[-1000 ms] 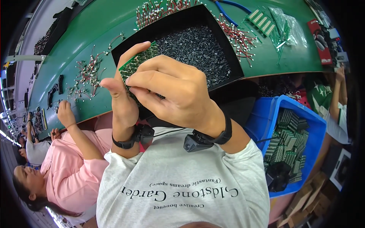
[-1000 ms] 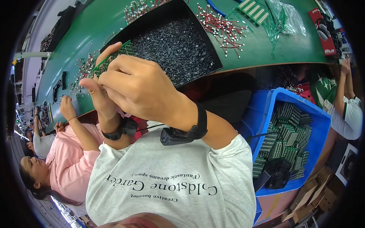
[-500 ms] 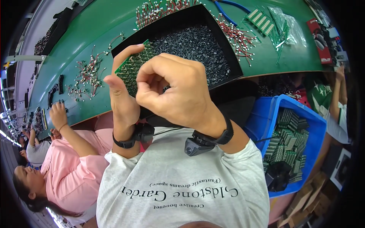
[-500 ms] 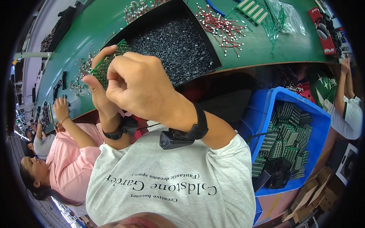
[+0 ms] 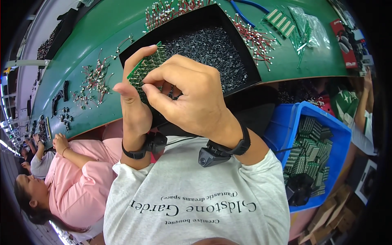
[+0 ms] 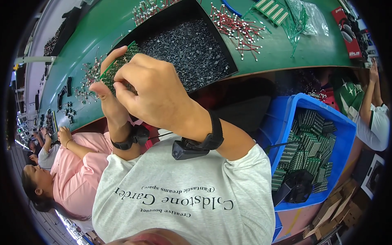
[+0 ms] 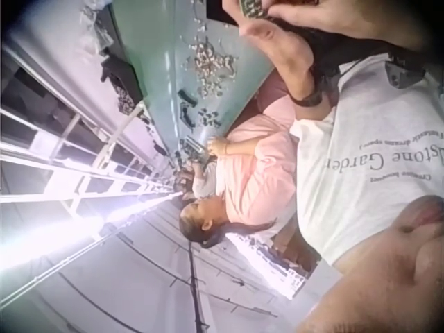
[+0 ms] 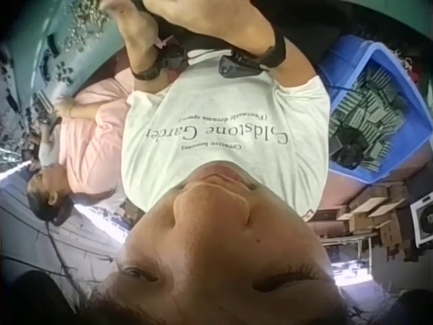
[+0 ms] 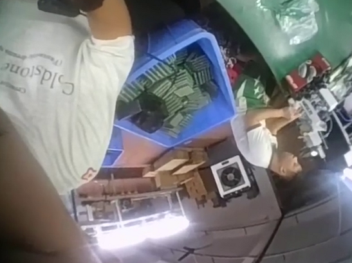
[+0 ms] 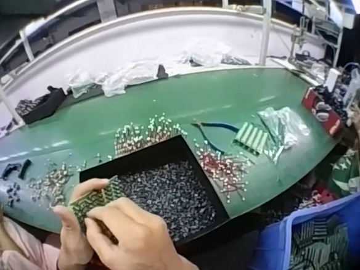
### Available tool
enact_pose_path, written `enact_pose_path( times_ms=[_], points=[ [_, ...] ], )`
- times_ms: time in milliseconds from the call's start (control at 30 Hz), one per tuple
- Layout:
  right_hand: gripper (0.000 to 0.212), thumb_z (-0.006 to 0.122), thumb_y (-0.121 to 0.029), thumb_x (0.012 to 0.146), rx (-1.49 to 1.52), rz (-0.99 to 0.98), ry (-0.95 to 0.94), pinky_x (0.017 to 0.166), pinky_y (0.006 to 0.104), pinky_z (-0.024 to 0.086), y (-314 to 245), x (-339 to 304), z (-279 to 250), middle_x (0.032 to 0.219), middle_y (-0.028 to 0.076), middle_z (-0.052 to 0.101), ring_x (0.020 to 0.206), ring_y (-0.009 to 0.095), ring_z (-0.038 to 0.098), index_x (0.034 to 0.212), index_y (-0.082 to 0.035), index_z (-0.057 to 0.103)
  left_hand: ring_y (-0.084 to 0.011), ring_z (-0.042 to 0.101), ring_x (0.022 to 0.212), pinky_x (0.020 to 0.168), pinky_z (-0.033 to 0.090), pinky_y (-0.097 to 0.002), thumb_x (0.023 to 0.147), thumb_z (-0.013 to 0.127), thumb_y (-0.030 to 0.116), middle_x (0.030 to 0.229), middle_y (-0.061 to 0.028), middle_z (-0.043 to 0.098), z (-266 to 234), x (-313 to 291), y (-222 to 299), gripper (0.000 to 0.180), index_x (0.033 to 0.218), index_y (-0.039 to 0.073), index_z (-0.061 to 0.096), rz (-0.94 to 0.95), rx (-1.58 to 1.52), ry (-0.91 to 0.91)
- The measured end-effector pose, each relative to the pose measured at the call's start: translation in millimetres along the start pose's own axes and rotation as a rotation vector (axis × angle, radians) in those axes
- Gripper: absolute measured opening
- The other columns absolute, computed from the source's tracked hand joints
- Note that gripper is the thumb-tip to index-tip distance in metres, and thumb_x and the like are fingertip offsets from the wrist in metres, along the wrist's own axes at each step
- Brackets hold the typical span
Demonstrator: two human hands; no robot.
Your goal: The person picks up a circuit board and inserts small black components into it by hand, then places the board into a blue bin and repeats the process.
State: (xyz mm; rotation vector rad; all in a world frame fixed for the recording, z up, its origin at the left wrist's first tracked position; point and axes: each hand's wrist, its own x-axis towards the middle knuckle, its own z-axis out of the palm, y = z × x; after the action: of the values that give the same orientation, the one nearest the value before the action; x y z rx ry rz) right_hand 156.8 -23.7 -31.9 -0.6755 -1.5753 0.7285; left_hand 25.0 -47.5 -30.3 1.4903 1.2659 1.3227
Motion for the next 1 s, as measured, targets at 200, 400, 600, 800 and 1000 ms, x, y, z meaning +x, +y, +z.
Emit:
enact_pose_path(
  times_ms=[200, 400, 600, 800, 1000],
  points=[
    [0.007, 0.072, -0.005, 0.078, 0.005, 0.154, -0.063, 0.050, 0.0252, 0.048, -2, -1, 2, 0.068, 0.006, 0.063, 0.054, 0.014, 0.061, 0.080, -0.001, 0.067, -0.0113, 0.054, 0.090, 0.080, 0.044, -0.0244, 0.087, 0.025, 0.083, 0.104, -0.0054, 0.060, -1, 1, -1, 0.099, 0.134, 0.000, 0.052, -0.008, 0.068, -0.002],
    [0.009, 0.070, -0.006, 0.079, 0.029, 0.195, -0.047, 0.049, 0.0259, 0.045, -2, -2, -6, 0.064, 0.005, 0.060, 0.052, 0.011, 0.056, 0.080, -0.001, 0.063, -0.0150, 0.059, 0.095, 0.083, 0.047, -0.0272, 0.089, 0.026, 0.080, 0.108, -0.0089, 0.061, -6, 5, -11, 0.096, 0.134, -0.001, 0.051, 0.093, 0.140, 0.134],
    [0.010, 0.074, -0.004, 0.078, -0.337, 0.097, 0.005, 0.051, 0.0270, 0.047, 8, -2, -26, 0.066, 0.006, 0.060, 0.054, 0.015, 0.058, 0.076, -0.002, 0.065, -0.0190, 0.062, 0.100, 0.089, 0.050, -0.0318, 0.095, 0.026, 0.074, 0.113, -0.0127, 0.063, -10, 2, -7, 0.091, 0.135, -0.005, 0.048, 0.034, -0.220, 0.060],
    [0.022, 0.079, -0.001, 0.066, -0.074, -0.204, 0.022, 0.057, 0.0301, 0.052, 3, -8, 0, 0.079, 0.006, 0.065, 0.067, 0.021, 0.064, 0.086, -0.005, 0.072, -0.0140, 0.060, 0.092, 0.080, 0.048, -0.0262, 0.096, 0.025, 0.072, 0.106, -0.0103, 0.063, -2, 3, -6, 0.089, 0.135, -0.005, 0.047, 0.050, -0.229, 0.037],
    [0.025, 0.078, -0.001, 0.067, -0.069, -0.257, -0.058, 0.058, 0.0309, 0.053, 3, -10, 4, 0.081, 0.007, 0.065, 0.068, 0.022, 0.065, 0.090, -0.005, 0.071, -0.0122, 0.058, 0.086, 0.076, 0.047, -0.0253, 0.096, 0.025, 0.073, 0.100, -0.0084, 0.063, -4, 2, -8, 0.090, 0.135, -0.005, 0.047, 0.008, -0.220, 0.040]
  ],
)
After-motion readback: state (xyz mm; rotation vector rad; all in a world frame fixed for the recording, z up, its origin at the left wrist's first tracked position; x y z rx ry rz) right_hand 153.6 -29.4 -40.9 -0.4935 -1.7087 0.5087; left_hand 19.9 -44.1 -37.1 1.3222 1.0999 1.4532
